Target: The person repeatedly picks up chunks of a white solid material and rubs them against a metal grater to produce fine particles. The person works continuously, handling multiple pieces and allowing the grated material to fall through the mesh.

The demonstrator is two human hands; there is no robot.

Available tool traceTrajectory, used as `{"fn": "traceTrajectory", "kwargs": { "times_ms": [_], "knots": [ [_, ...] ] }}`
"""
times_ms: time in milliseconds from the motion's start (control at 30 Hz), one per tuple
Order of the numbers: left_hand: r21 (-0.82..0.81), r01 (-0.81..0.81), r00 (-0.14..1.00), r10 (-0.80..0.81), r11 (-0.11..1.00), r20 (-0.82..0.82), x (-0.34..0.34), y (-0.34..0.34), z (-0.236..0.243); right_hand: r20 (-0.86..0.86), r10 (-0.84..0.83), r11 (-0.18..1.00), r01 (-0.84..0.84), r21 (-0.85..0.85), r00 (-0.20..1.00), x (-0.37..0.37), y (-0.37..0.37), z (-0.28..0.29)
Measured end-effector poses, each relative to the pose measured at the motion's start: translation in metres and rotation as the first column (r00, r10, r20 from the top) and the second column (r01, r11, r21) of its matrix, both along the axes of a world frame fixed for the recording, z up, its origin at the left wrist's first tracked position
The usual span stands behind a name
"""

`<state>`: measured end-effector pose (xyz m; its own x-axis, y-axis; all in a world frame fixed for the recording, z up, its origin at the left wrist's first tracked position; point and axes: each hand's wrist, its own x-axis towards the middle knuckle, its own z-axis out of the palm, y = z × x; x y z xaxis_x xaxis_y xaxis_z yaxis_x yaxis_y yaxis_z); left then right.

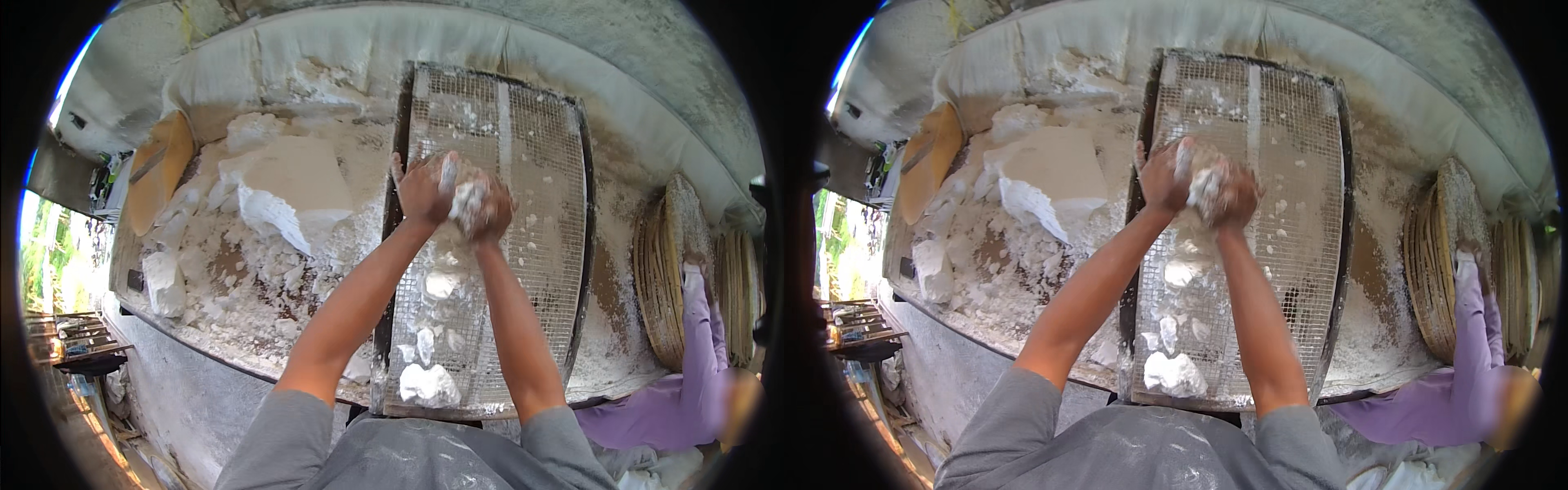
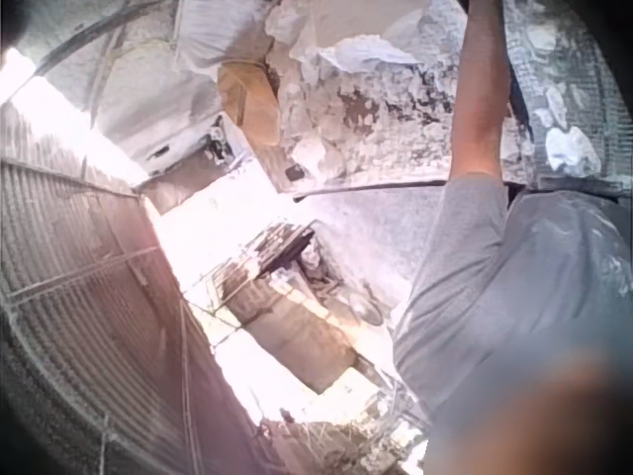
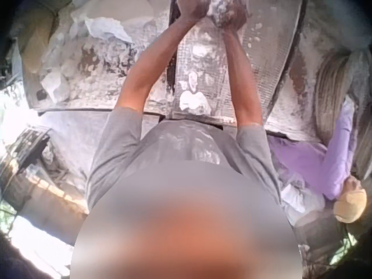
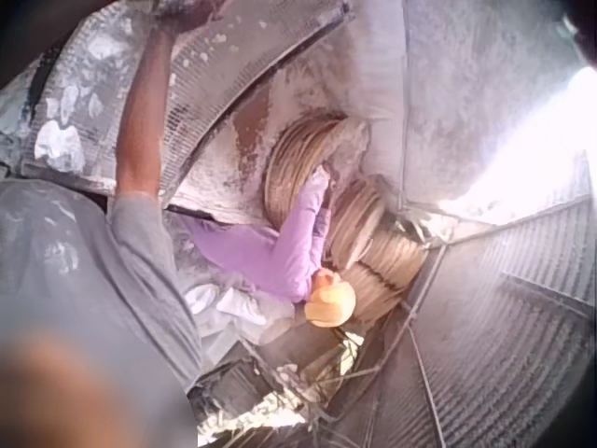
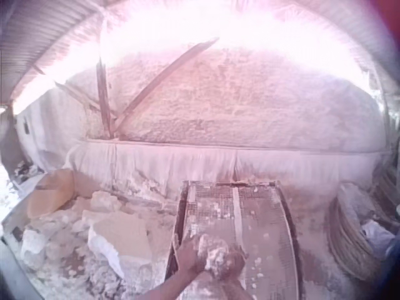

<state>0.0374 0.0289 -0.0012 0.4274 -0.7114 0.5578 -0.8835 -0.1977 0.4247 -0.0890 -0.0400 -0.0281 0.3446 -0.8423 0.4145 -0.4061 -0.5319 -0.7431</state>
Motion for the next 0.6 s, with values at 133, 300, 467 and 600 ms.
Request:
{"fn": "traceTrajectory", "kwargs": {
  "times_ms": [133,300,467,600],
  "knots": [
    [-0.045,0.136,0.963,-0.142,0.99,-0.23,-0.019,0.019,-0.013,-0.249,0.032,0.986,-0.072,-0.152,0.968,-0.004,-0.016,-0.003],
    [-0.001,0.218,0.954,-0.213,0.976,-0.209,-0.066,0.128,-0.013,-0.195,0.206,0.967,-0.23,-0.109,0.959,-0.072,0.075,-0.03],
    [-0.234,0.169,0.886,-0.252,0.957,-0.39,-0.083,0.141,0.005,-0.239,0.041,0.992,-0.068,-0.108,0.97,-0.066,0.124,-0.017],
    [-0.086,0.057,0.989,-0.067,0.995,-0.13,-0.009,0.008,-0.01,-0.324,0.047,0.974,-0.115,-0.195,0.945,0.004,0.016,0.012]
  ]
}}
